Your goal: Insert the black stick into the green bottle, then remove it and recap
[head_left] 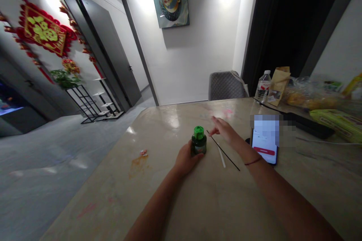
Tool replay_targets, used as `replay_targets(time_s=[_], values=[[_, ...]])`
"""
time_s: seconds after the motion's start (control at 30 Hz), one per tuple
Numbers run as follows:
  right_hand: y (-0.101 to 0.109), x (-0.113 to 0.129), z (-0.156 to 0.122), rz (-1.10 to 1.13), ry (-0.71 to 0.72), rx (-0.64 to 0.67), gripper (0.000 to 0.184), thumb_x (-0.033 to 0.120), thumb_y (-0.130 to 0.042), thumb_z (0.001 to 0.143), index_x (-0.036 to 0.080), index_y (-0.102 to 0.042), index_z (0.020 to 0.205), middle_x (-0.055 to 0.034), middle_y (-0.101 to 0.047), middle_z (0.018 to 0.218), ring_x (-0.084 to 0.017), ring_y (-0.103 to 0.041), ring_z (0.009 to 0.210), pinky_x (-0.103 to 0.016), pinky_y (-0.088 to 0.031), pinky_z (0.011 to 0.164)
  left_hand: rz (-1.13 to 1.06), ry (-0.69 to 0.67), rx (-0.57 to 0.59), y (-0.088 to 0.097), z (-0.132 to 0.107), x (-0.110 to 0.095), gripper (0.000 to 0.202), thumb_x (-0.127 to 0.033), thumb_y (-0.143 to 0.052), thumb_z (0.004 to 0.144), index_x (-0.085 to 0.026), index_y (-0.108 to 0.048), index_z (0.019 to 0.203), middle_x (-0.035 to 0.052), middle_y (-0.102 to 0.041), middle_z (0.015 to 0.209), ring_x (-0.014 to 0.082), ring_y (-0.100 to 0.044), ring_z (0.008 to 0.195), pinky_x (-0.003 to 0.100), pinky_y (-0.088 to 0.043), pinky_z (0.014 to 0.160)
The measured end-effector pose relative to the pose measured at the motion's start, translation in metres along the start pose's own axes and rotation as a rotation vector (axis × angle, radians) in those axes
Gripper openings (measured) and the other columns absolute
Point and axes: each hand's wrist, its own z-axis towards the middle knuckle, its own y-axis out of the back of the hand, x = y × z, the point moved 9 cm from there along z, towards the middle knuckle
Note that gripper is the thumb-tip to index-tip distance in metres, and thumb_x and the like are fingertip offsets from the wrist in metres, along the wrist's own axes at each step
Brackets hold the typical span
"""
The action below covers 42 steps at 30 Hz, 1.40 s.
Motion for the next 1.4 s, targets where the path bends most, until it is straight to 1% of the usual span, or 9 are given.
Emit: replay_targets(time_s=[0.07,0.13,0.27,0.37,0.6,0.77,0.97,1.2,1.4], values=[[0.017,-0.005,0.005,-0.121,-0.001,-0.117,0.043,0.045,-0.033,0.084,0.011,-0.055,0.098,-0.0044,-0.063,0.062,-0.016,-0.06,0.062,-0.026,-0.044,0.064,0.033,-0.005,-0.014,0.001,0.0,0.0,0.056,-0.031,-0.064,0.067,-0.02,-0.044,0.118,0.0078,-0.06,0.11,0.0237,-0.054,0.101,0.036,-0.04,0.086],[0.02,-0.009,0.006,-0.292,0.0,-0.105,0.035,0.04,-0.037,0.083,0.013,-0.056,0.096,-0.005,-0.064,0.067,-0.015,-0.06,0.065,-0.025,-0.043,0.062,0.072,-0.015,-0.029,0.002,-0.001,0.0,0.055,-0.033,-0.063,0.068,-0.02,-0.045,0.118,0.0078,-0.06,0.108,0.0233,-0.055,0.099,0.035,-0.041,0.085],[0.007,-0.03,-0.005,-0.841,-0.104,0.103,0.044,0.034,-0.055,0.073,0.01,-0.051,0.109,-0.0169,-0.063,0.097,-0.024,-0.06,0.089,-0.03,-0.043,0.072,0.2,-0.037,-0.082,0.004,-0.002,-0.002,0.051,-0.036,-0.063,0.067,-0.02,-0.047,0.113,0.0071,-0.06,0.107,0.0228,-0.054,0.098,0.034,-0.041,0.084],[-0.004,-0.05,-0.017,-1.024,-0.215,0.283,0.045,0.018,-0.06,0.066,0.005,-0.051,0.108,-0.0218,-0.063,0.096,-0.028,-0.061,0.088,-0.032,-0.045,0.069,0.336,-0.042,-0.186,0.011,-0.003,-0.003,0.046,-0.041,-0.062,0.068,-0.018,-0.051,0.106,0.008,-0.06,0.104,0.0234,-0.053,0.099,0.034,-0.04,0.086],[-0.007,-0.059,-0.014,-0.964,-0.259,0.343,0.039,0.003,-0.051,0.067,0.007,-0.051,0.106,-0.0113,-0.067,0.069,-0.017,-0.063,0.056,-0.024,-0.044,0.053,0.439,-0.035,-0.264,0.013,-0.002,0.0,0.046,-0.045,-0.059,0.069,-0.015,-0.051,0.103,0.0095,-0.06,0.1,0.0232,-0.054,0.098,0.033,-0.041,0.085],[-0.008,-0.062,-0.013,-0.952,-0.247,0.347,0.037,0.013,-0.054,0.069,0.006,-0.052,0.105,-0.0137,-0.067,0.076,-0.019,-0.063,0.056,-0.024,-0.044,0.05,0.442,-0.037,-0.257,0.013,-0.002,0.0,0.046,-0.045,-0.058,0.07,-0.015,-0.051,0.105,0.0097,-0.06,0.102,0.0228,-0.054,0.099,0.033,-0.04,0.085],[-0.009,-0.054,-0.012,-0.991,-0.177,0.322,0.036,0.002,-0.051,0.064,0.007,-0.056,0.1,-0.0166,-0.066,0.091,-0.021,-0.065,0.075,-0.022,-0.044,0.057,0.424,-0.02,-0.257,0.014,-0.003,-0.001,0.045,-0.043,-0.059,0.069,-0.017,-0.052,0.105,0.0087,-0.061,0.101,0.0223,-0.055,0.097,0.033,-0.04,0.085],[-0.012,-0.062,-0.02,-0.933,-0.286,0.409,0.024,0.014,-0.05,0.073,0.001,-0.06,0.091,-0.0185,-0.067,0.07,-0.02,-0.063,0.052,-0.024,-0.044,0.043,0.418,-0.018,-0.256,0.014,-0.005,-0.002,0.044,-0.043,-0.059,0.069,-0.017,-0.052,0.103,0.008,-0.061,0.1,0.0217,-0.055,0.096,0.033,-0.039,0.085],[-0.017,-0.067,-0.019,-0.921,-0.284,0.395,0.021,0.011,-0.059,0.064,0.004,-0.063,0.084,-0.0149,-0.067,0.068,-0.019,-0.062,0.051,-0.022,-0.044,0.041,0.389,-0.024,-0.233,0.016,-0.004,0.0,0.044,-0.034,-0.062,0.065,-0.019,-0.052,0.105,0.0073,-0.06,0.102,0.0217,-0.054,0.099,0.031,-0.039,0.087]])
